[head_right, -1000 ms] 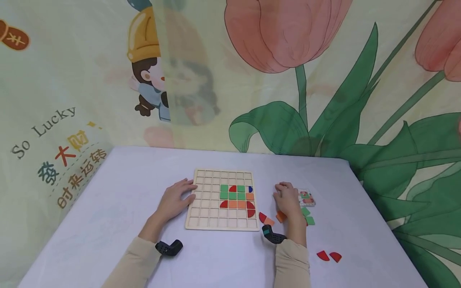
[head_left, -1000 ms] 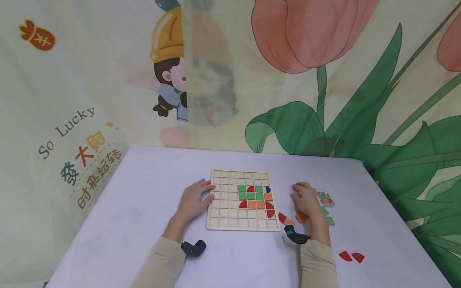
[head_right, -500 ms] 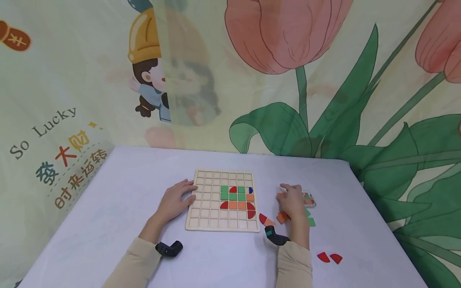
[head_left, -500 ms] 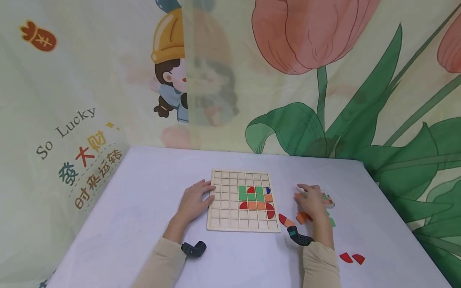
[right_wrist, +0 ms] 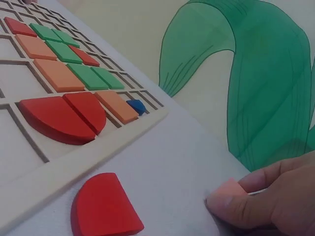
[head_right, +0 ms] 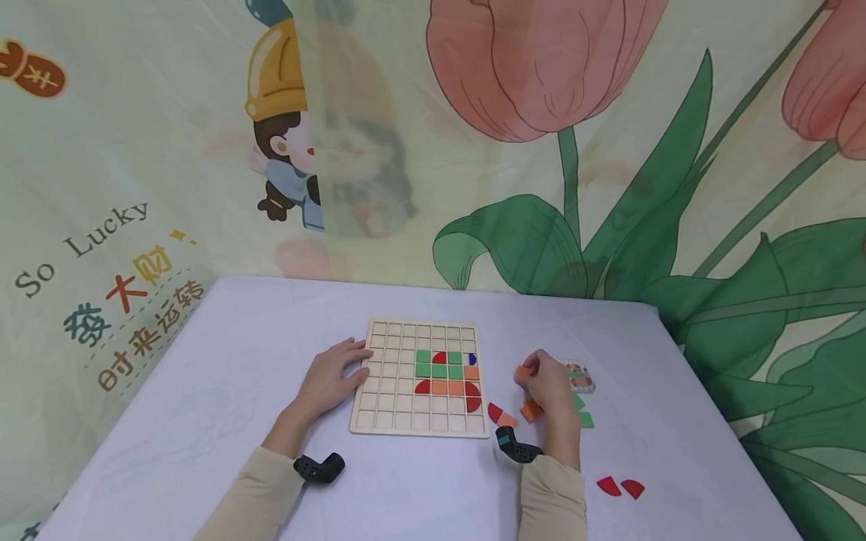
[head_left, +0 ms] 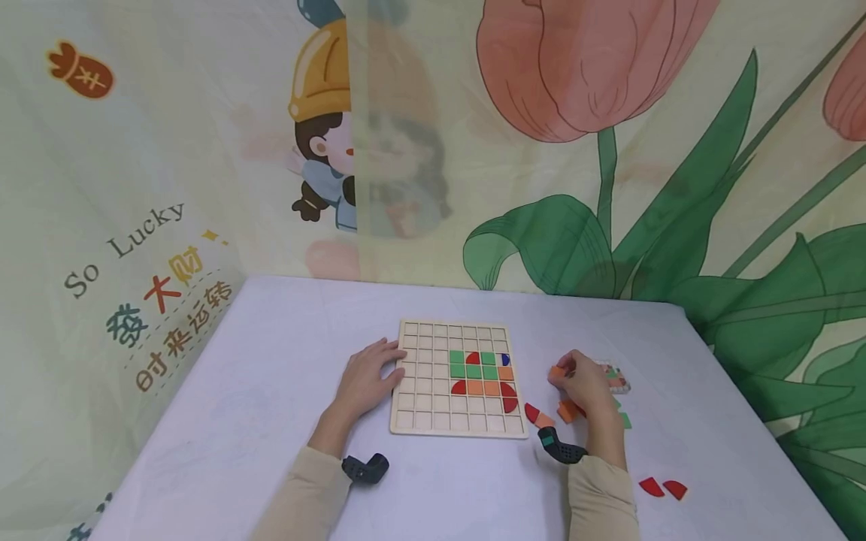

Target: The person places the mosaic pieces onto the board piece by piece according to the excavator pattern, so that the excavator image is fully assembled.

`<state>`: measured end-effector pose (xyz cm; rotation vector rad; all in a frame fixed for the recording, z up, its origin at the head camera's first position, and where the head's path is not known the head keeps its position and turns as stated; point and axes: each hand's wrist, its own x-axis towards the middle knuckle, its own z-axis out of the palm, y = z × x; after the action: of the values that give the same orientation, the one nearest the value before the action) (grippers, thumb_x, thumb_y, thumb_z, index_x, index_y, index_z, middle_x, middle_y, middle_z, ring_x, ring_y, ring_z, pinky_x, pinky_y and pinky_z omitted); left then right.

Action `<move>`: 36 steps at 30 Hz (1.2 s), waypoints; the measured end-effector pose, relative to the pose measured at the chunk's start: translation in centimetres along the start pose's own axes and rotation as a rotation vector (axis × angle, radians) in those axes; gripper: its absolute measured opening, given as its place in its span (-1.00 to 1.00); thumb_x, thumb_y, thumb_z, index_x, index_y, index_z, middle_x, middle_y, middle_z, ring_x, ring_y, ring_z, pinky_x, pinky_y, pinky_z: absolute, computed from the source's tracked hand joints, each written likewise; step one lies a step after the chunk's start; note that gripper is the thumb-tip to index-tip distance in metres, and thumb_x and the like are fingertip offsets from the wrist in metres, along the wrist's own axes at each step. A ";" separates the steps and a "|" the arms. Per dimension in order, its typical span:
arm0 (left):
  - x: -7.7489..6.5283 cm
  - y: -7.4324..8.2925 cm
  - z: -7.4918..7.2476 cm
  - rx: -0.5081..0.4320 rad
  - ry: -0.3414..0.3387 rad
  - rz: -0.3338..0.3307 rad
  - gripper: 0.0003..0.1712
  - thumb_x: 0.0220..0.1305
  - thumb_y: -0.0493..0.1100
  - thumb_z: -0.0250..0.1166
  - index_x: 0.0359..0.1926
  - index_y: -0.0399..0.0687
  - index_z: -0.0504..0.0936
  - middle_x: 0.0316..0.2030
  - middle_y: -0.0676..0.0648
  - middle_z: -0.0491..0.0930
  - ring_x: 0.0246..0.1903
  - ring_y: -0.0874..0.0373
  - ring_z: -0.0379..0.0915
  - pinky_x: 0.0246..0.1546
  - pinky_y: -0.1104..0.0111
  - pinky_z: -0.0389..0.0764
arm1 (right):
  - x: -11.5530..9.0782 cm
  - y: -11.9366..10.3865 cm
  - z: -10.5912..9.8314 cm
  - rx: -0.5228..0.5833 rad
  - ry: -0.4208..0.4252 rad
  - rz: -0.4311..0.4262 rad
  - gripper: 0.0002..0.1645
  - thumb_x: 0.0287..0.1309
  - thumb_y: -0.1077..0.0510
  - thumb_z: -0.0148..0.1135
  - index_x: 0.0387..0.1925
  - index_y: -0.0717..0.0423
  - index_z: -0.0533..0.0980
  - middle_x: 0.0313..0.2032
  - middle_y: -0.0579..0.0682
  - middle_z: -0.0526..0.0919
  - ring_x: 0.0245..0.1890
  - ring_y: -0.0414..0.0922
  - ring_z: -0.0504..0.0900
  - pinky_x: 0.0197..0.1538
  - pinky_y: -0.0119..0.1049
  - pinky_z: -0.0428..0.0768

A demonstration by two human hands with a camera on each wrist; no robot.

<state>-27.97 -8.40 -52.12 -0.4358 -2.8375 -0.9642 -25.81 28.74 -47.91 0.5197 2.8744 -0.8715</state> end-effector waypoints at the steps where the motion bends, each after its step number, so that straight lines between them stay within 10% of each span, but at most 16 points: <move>1: 0.0 0.0 0.0 -0.001 -0.003 -0.001 -0.58 0.27 0.03 0.20 0.12 0.05 0.57 0.28 -0.02 0.42 0.38 0.01 0.17 0.34 -0.02 0.20 | -0.1 -0.1 -0.1 -0.001 -0.006 -0.008 -0.66 0.12 0.18 0.32 -0.10 0.18 0.43 -0.21 0.17 0.53 -0.27 0.00 0.44 -0.34 -0.40 0.55; 16: 0.0 -0.2 0.0 -0.009 -0.007 0.009 -0.58 0.27 0.02 0.20 0.12 0.05 0.57 0.28 -0.02 0.42 0.38 0.01 0.16 0.34 -0.02 0.19 | -3.9 -7.8 1.5 -0.076 -0.341 -0.276 -0.87 0.05 0.21 0.36 -0.46 0.05 0.52 -0.49 -0.06 0.56 -0.44 -0.16 0.49 -0.33 -0.38 0.55; 36: 0.1 -0.2 -0.1 -0.020 -0.012 0.024 -0.58 0.26 0.00 0.20 0.11 0.03 0.58 0.28 -0.03 0.42 0.38 0.00 0.17 0.33 -0.03 0.20 | -3.9 -8.7 3.4 -0.275 -0.270 -0.314 -0.78 -0.01 0.17 0.42 -0.59 0.01 0.50 -0.57 -0.07 0.50 -0.47 -0.14 0.44 -0.44 -0.38 0.41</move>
<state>-28.14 -8.59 -52.10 -0.4778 -2.8285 -0.9892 -25.22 18.99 -45.49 -0.0744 2.7932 -0.5127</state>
